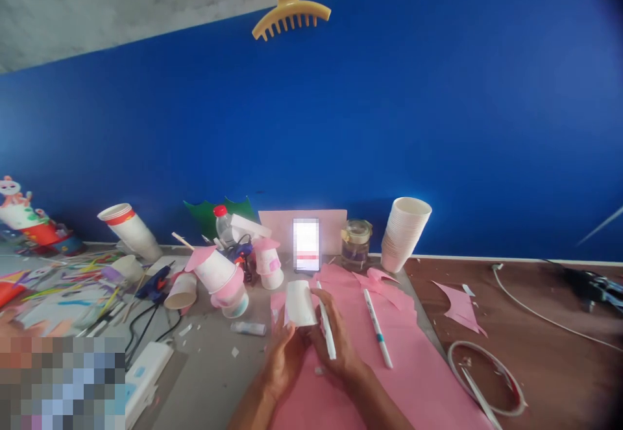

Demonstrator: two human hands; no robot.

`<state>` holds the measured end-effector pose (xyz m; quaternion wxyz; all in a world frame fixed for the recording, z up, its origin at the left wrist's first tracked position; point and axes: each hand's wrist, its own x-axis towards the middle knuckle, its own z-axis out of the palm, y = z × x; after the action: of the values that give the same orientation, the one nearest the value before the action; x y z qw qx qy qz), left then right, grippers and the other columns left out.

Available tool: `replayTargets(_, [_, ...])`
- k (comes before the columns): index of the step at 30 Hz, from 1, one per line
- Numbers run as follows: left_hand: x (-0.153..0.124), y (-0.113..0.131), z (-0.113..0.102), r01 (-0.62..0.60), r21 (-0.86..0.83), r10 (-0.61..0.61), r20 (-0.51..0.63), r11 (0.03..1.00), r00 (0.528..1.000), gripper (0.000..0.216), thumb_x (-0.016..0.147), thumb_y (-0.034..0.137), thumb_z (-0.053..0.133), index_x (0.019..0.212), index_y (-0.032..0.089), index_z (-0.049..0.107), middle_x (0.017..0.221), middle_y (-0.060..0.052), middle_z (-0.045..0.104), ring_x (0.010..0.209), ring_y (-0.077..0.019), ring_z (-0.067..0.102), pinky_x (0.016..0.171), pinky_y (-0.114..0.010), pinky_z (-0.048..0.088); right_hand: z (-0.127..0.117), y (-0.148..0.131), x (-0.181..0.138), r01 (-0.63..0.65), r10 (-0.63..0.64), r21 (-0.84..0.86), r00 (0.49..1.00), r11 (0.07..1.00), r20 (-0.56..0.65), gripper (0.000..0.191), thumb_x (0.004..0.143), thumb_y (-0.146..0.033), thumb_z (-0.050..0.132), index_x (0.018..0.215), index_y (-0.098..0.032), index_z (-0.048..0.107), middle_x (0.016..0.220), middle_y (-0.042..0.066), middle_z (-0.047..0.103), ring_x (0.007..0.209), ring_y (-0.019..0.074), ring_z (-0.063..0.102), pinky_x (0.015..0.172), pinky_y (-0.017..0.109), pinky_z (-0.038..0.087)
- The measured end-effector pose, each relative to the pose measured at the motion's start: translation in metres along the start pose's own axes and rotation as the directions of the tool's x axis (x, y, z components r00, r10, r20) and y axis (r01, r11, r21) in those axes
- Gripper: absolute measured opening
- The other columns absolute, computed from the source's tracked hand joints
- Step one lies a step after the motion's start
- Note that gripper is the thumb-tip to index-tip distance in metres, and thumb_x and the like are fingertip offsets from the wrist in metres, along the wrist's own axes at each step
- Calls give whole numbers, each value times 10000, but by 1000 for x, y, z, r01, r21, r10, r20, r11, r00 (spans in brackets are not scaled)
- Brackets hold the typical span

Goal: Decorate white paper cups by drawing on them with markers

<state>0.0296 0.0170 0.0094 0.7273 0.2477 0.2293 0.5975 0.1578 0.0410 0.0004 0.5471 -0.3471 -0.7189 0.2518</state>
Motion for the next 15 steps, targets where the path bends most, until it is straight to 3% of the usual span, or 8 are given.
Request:
replayTargets(3, [4,2,-4,-18,-26,16,-68,1000,998,481,770,343,721,1216,227,583,1057,-97,712,1007,-278,653,919,-407,458,2,6,-2,-5,5,12,1000,1000,26,468,863,-210,450,1328,-214,406,1104,96,615,831,208,644,714,342,553])
replayTargets(6, [5,2,-6,-12,-43,6,-138,999,990,375,734,353,758,1059,211,637,977,-86,725,906,-251,681,861,-386,482,6,14,-5,-134,142,82,984,988,-103,355,895,-228,450,1248,-223,485,1090,83,631,777,181,633,712,330,541])
replayTargets(9, [4,1,-4,-12,-25,8,-160,1000,987,322,730,354,762,990,211,637,932,-59,719,858,-218,680,834,-368,492,6,18,-5,-212,280,284,933,935,-224,311,902,-321,503,1196,-231,545,1085,74,643,748,169,611,712,332,524])
replayTargets(11, [3,0,-2,-12,11,13,-148,1000,989,340,733,359,758,1011,212,628,922,-53,712,849,-213,675,812,-363,500,4,16,-2,-247,390,466,889,850,-240,312,904,-381,520,1165,-221,583,1032,75,664,755,173,605,729,343,511])
replayTargets(15, [0,-4,4,1,73,11,-164,997,986,503,723,304,774,1181,241,578,929,-59,701,822,-199,668,799,-357,509,-3,9,5,-252,566,774,808,580,-161,343,905,-465,499,1025,-196,675,734,37,668,743,193,621,832,401,484])
